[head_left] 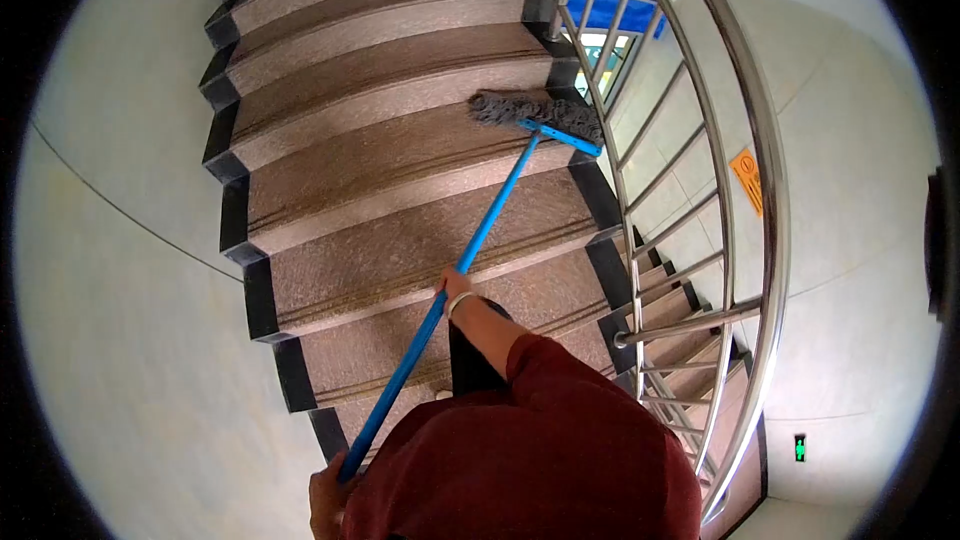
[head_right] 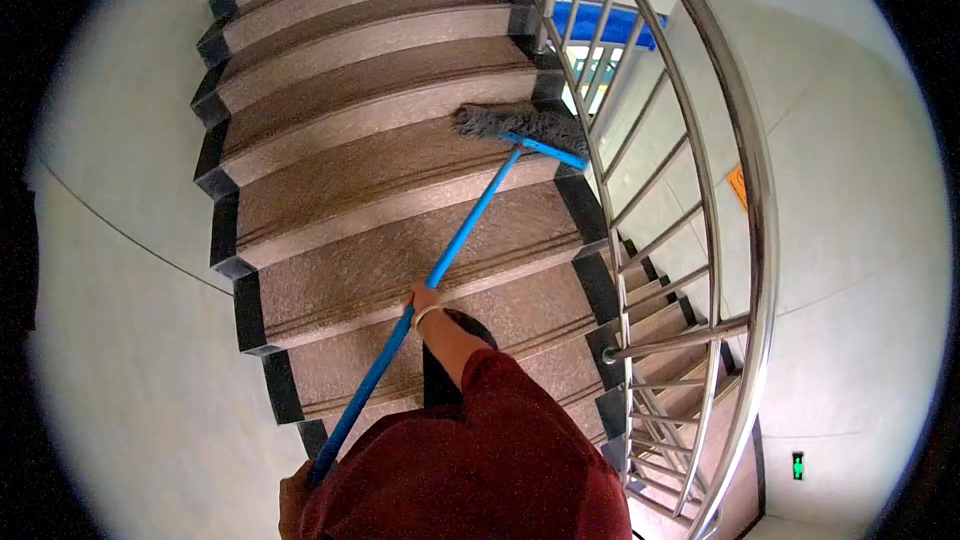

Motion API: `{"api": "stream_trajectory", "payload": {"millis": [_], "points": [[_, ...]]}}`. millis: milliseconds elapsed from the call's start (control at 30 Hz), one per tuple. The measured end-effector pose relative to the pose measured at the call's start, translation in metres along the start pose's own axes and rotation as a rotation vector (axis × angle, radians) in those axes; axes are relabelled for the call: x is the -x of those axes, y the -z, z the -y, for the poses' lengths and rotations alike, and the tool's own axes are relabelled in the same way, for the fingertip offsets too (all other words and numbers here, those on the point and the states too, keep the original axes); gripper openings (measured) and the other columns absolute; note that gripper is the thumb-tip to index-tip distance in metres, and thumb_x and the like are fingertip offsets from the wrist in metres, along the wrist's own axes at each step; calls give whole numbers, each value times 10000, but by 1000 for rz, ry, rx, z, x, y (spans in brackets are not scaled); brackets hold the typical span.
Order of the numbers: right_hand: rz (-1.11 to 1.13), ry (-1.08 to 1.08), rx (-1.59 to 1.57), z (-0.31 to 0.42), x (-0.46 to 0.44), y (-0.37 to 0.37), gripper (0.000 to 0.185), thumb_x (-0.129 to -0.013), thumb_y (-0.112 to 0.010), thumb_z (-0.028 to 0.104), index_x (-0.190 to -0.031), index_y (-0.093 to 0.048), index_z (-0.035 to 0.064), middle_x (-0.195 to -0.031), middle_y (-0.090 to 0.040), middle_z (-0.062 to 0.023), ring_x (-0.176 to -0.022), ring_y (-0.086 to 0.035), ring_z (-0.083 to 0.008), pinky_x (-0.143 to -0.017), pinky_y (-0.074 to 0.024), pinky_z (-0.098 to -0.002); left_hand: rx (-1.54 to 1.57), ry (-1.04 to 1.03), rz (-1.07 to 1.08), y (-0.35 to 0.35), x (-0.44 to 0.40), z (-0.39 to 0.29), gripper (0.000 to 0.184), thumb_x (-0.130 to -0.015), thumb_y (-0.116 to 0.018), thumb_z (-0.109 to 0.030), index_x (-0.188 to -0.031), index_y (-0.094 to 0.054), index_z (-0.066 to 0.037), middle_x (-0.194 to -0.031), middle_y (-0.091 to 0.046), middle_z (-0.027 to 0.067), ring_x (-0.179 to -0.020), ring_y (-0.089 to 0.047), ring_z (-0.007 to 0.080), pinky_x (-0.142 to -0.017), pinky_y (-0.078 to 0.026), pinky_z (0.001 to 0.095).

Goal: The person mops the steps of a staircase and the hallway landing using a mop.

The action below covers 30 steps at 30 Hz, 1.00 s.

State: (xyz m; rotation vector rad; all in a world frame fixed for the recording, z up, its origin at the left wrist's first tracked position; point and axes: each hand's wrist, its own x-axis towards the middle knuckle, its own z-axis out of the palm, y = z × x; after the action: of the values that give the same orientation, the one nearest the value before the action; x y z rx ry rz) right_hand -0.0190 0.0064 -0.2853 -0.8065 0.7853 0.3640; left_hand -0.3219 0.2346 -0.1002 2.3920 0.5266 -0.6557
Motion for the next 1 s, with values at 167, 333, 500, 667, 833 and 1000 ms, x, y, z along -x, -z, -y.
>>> {"api": "stream_trajectory", "payload": {"millis": [167,333,500,667,833,1000], "points": [[-88,-43,50,-26,25,2,327,-736,-448,133,-448,-307,71,-424,-352,-74,-359,-324,-174,-367,-303,-302,5,72,-19,-1,32,26,371,-651,-569,-250,-963,-485,-67,-742,-548,191,-696,-536,330,-590,-419,399],[-61,-62,77,-18,22,13,323,-760,-434,166,-461,-368,61,-453,-433,-86,-334,-336,-162,-318,-287,-295,-36,112,-1,-14,36,21,348,-659,-556,-255,-946,-489,-69,-739,-548,189,-692,-535,331,-589,-417,404],[-1,-30,281,-8,31,25,324,-769,-408,173,-467,-398,56,-442,-440,-94,-356,-373,-167,-337,-306,-301,-115,126,35,-30,35,9,326,-667,-542,-260,-928,-494,-71,-736,-548,188,-688,-535,331,-589,-415,408],[38,67,296,-13,23,49,315,-763,-406,198,-481,-403,57,-440,-428,-94,-381,-394,-181,-369,-330,-314,-206,156,81,-54,36,4,306,-675,-529,-265,-910,-498,-73,-733,-548,187,-685,-534,331,-588,-414,412],[112,-157,120,-9,32,77,182,-671,-497,201,-551,-397,109,-464,-400,-54,-427,-415,-169,-389,-345,-288,-221,276,144,-96,63,6,288,-682,-515,-271,-893,-503,-75,-730,-548,185,-681,-534,332,-588,-412,417],[118,-360,111,1,27,116,249,-650,-569,158,-521,-356,139,-472,-366,7,-415,-388,-113,-426,-347,-253,-142,344,144,-135,83,-17,260,-681,-497,-338,-767,-506,-92,-667,-551,146,-638,-533,314,-566,-415,407]]}}
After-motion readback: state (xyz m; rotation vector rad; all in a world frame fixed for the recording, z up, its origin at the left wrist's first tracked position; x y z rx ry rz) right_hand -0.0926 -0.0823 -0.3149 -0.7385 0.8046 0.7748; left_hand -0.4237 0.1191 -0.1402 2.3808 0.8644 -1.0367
